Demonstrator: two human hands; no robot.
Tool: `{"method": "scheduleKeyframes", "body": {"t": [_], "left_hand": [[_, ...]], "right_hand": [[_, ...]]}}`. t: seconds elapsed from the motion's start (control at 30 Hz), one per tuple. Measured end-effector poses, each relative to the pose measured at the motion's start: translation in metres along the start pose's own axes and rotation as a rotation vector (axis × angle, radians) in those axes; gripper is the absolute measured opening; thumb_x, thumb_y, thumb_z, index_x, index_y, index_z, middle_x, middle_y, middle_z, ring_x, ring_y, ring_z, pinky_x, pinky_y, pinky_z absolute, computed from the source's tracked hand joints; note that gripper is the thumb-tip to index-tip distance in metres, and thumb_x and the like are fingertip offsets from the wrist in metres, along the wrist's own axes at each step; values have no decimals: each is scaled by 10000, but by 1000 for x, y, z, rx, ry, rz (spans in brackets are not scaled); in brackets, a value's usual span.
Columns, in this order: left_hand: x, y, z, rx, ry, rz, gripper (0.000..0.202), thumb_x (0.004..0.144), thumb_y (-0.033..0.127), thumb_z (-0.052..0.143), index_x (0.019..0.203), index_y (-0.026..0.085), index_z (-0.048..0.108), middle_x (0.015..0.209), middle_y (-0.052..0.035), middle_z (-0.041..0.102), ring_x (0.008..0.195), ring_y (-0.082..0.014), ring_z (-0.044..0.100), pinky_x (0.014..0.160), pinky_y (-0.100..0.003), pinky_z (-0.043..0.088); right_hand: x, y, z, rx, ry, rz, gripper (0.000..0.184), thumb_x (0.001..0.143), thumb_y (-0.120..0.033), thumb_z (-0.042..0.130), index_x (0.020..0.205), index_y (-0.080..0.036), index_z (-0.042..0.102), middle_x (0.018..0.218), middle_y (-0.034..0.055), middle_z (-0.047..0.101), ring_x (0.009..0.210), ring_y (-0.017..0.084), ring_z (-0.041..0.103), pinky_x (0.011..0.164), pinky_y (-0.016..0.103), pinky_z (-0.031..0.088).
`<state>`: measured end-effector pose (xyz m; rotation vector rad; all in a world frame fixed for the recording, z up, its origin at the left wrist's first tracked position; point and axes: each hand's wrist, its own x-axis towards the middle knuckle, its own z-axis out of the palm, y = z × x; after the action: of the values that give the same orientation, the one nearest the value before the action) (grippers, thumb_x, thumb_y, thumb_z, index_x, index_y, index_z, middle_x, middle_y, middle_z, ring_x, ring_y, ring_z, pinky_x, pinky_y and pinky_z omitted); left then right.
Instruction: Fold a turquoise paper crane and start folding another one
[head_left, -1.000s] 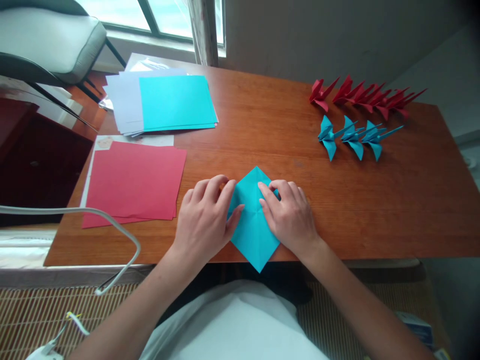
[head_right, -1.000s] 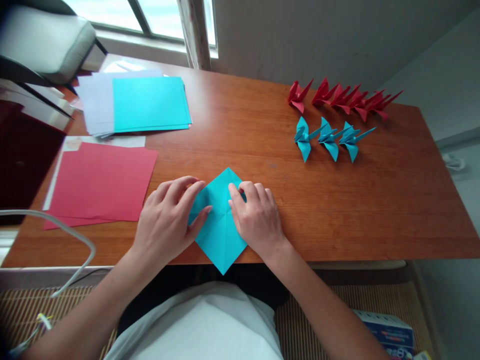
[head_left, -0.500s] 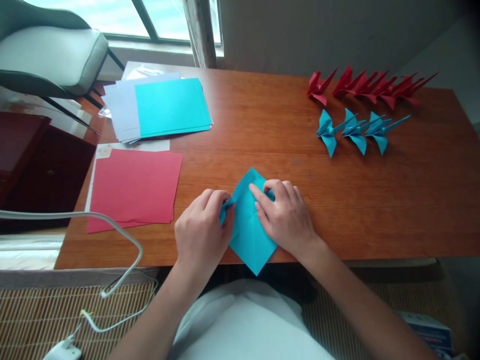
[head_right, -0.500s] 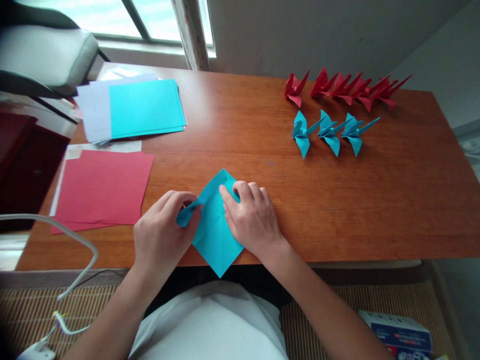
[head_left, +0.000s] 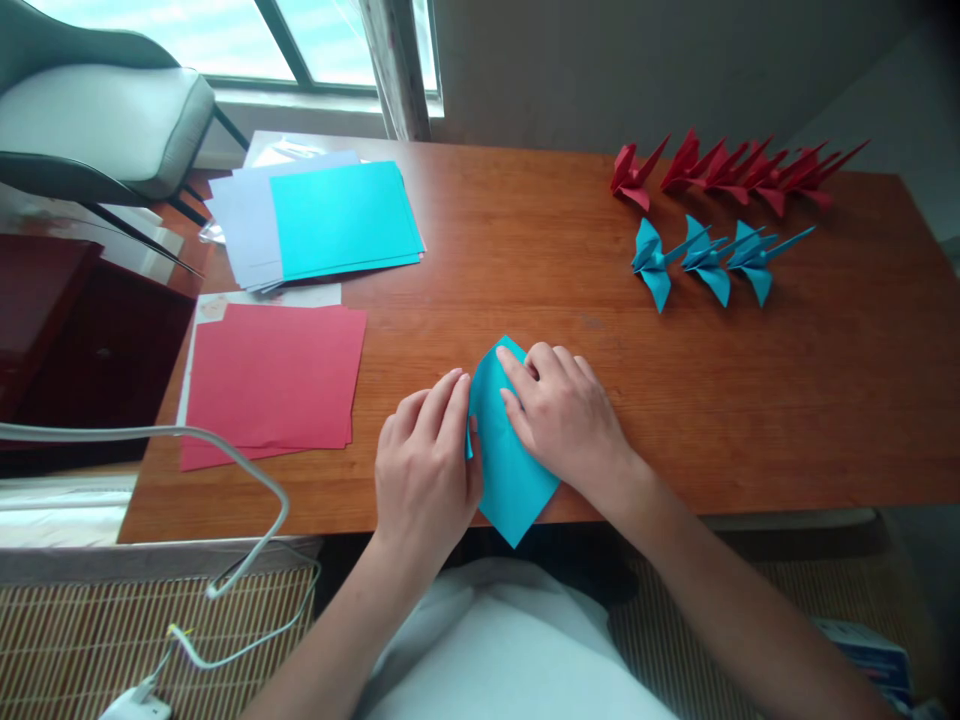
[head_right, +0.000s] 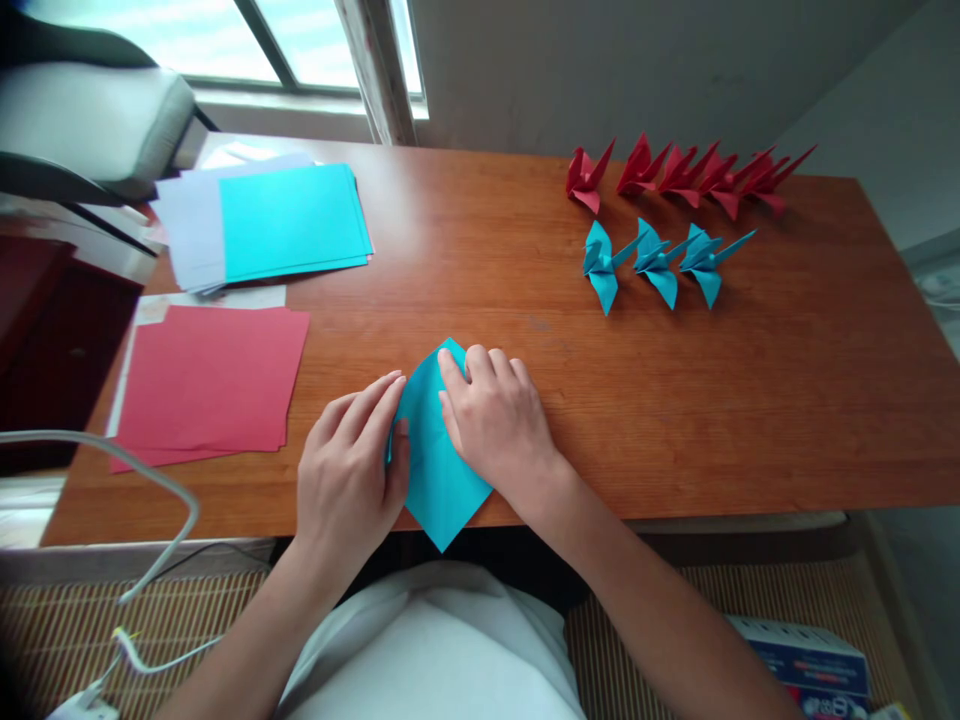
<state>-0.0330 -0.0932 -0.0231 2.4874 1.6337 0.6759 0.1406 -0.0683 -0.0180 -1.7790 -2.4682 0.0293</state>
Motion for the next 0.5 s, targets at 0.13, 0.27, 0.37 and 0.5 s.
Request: {"method": "scheduleKeyframes", "body": {"t": [0.13,0.27,0.37,0.5], "left_hand": [[-4,2,-1,123,-72,3,559,933,163,472,1486,83,455,1506,-154,554,1281,-356,568,934,-480,448],[-6,2,-1,171,-130,-35,600,927,119,436,1524,73,396,1565,-189,466,1406,-392,477,1003,-537,406],[-7,2,0,167,-154,-1,611,936,93,403,1543,44,360,1593,-214,410,1471,-392,402,1092,-560,369],[-10,3,1,116,-177,117,672,927,64,382,1591,64,277,1616,-197,372,1506,-339,365,1177,-529,336]], "right_hand": [[-1,-1,1,1,2,10,464,1046,-307,411,1465,-136,514,1056,133,606,954,272,503,797,402,389],[-4,-2,3,9,12,17,467,1041,-310,425,1463,-131,515,1062,139,605,967,279,496,799,409,401],[-4,-2,4,15,15,17,467,1037,-308,434,1464,-137,513,1055,140,605,962,281,495,793,414,407],[-1,-2,5,26,23,23,476,1036,-316,437,1466,-123,504,1062,145,608,965,282,505,796,418,413]]}}
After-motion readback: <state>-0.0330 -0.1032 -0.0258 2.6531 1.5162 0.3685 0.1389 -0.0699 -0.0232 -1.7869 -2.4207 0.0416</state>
